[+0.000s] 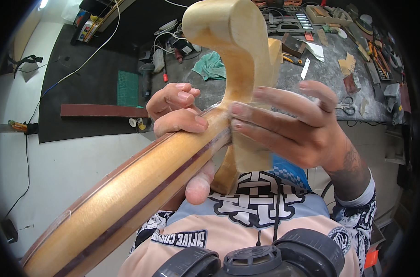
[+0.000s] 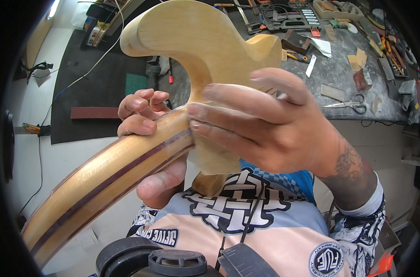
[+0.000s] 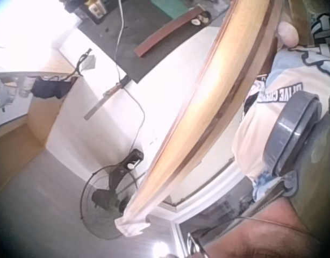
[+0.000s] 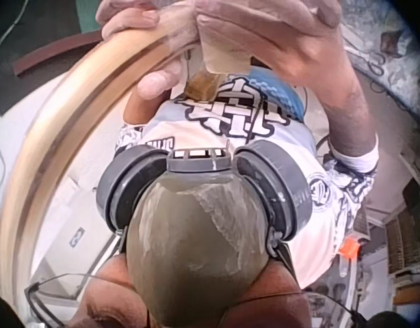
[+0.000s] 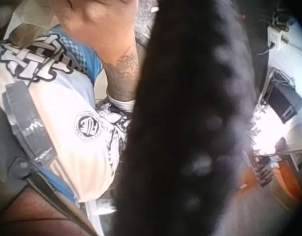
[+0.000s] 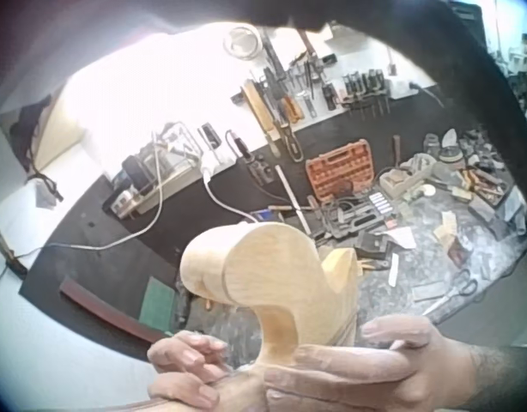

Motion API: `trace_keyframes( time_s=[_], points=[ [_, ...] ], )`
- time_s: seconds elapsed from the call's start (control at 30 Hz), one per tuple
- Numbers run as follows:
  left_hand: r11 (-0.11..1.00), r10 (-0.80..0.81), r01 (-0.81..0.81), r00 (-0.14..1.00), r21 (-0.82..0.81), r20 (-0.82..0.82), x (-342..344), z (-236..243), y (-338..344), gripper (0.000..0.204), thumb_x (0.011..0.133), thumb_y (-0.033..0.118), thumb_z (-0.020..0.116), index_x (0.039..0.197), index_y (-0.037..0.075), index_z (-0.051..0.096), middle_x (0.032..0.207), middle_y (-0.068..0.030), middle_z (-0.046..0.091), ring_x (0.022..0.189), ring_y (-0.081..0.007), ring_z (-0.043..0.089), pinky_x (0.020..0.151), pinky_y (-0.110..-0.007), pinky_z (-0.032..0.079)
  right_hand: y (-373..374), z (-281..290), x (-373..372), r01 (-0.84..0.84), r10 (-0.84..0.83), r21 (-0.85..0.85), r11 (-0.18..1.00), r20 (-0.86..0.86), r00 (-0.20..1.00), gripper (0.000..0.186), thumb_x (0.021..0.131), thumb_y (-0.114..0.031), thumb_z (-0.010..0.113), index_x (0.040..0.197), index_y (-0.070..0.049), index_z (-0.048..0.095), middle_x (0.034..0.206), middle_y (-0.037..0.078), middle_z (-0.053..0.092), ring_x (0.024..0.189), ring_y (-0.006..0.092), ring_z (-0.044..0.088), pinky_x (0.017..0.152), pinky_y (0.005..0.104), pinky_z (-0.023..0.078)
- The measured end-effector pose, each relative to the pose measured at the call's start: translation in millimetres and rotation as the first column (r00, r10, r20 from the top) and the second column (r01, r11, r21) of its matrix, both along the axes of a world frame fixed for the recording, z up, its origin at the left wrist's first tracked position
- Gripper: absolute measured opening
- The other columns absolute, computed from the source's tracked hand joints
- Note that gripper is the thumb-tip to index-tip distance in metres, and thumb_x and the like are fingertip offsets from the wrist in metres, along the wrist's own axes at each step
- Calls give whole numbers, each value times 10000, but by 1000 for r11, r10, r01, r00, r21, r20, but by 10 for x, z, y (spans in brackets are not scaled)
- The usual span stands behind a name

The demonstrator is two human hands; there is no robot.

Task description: The person sands the body and neck of a light-colored wooden guitar using a sanding block. They work on the flat surfaces, the curved edges, and the transition area between the body and the neck, rotating the instrument to access different angles.

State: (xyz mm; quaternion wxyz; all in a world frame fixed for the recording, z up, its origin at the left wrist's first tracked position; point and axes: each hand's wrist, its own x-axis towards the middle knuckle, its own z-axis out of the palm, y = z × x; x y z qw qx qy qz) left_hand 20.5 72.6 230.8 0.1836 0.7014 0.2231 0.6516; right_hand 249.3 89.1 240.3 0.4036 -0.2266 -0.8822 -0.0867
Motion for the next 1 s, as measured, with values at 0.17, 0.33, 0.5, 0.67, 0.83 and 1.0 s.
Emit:
trace_keyframes(
  time_s=[0.17, 0.33, 0.5, 0.67, 0.83, 1.0],
  points=[
    [999, -23, 23, 1000, -30, -2, 2, 4, -4, 937, 711, 932, 575, 1157, 107, 563, 1334, -116, 441, 1326, -306, 431, 1095, -447, 426, -7, -61, -56, 65, -66, 121, 991, 10, 998, 222, 865, -355, 719, 1069, -312, 796, 1255, -151, 731, 1247, 104, 573, 1139, 410, 263],
    [999, -33, 33, 999, -35, -12, -9, 47, 9, 937, 714, 931, 569, 1157, 106, 561, 1342, -117, 438, 1341, -303, 428, 1096, -449, 427, -3, -57, 13, 77, -80, 91, 993, 25, 997, 226, 861, -368, 719, 1069, -319, 795, 1279, -154, 720, 1249, 87, 567, 1147, 414, 254],
    [998, -27, 26, 999, -60, -25, -2, 38, -9, 934, 698, 937, 567, 1149, 120, 556, 1334, -103, 438, 1339, -293, 432, 1094, -450, 430, 44, -65, -53, 36, -40, 132, 991, 32, 999, 225, 867, -373, 715, 1075, -330, 792, 1295, -151, 713, 1257, 79, 568, 1153, 415, 249],
    [996, -9, 5, 999, -89, -45, -27, 65, -26, 937, 677, 948, 551, 1143, 135, 550, 1323, -92, 444, 1334, -289, 439, 1094, -452, 434, 3, -129, 6, 71, -80, 150, 986, 56, 995, 238, 873, -395, 710, 1092, -345, 786, 1313, -162, 700, 1255, 80, 578, 1168, 413, 234],
    [994, 5, -12, 998, -104, -68, -55, 82, -84, 925, 678, 941, 551, 1135, 137, 545, 1327, -88, 444, 1342, -281, 435, 1098, -458, 430, -5, -118, -56, 63, -68, 130, 990, 39, 997, 246, 884, -398, 698, 1112, -352, 779, 1313, -167, 699, 1254, 80, 581, 1177, 414, 220],
    [996, -19, 15, 999, -91, -39, -29, 45, -50, 925, 686, 938, 549, 1145, 134, 547, 1331, -92, 447, 1338, -279, 443, 1095, -459, 438, 12, -94, -76, 60, -71, 163, 985, 64, 995, 247, 883, -401, 700, 1115, -357, 775, 1313, -169, 699, 1259, 77, 577, 1179, 409, 212]
  ],
)
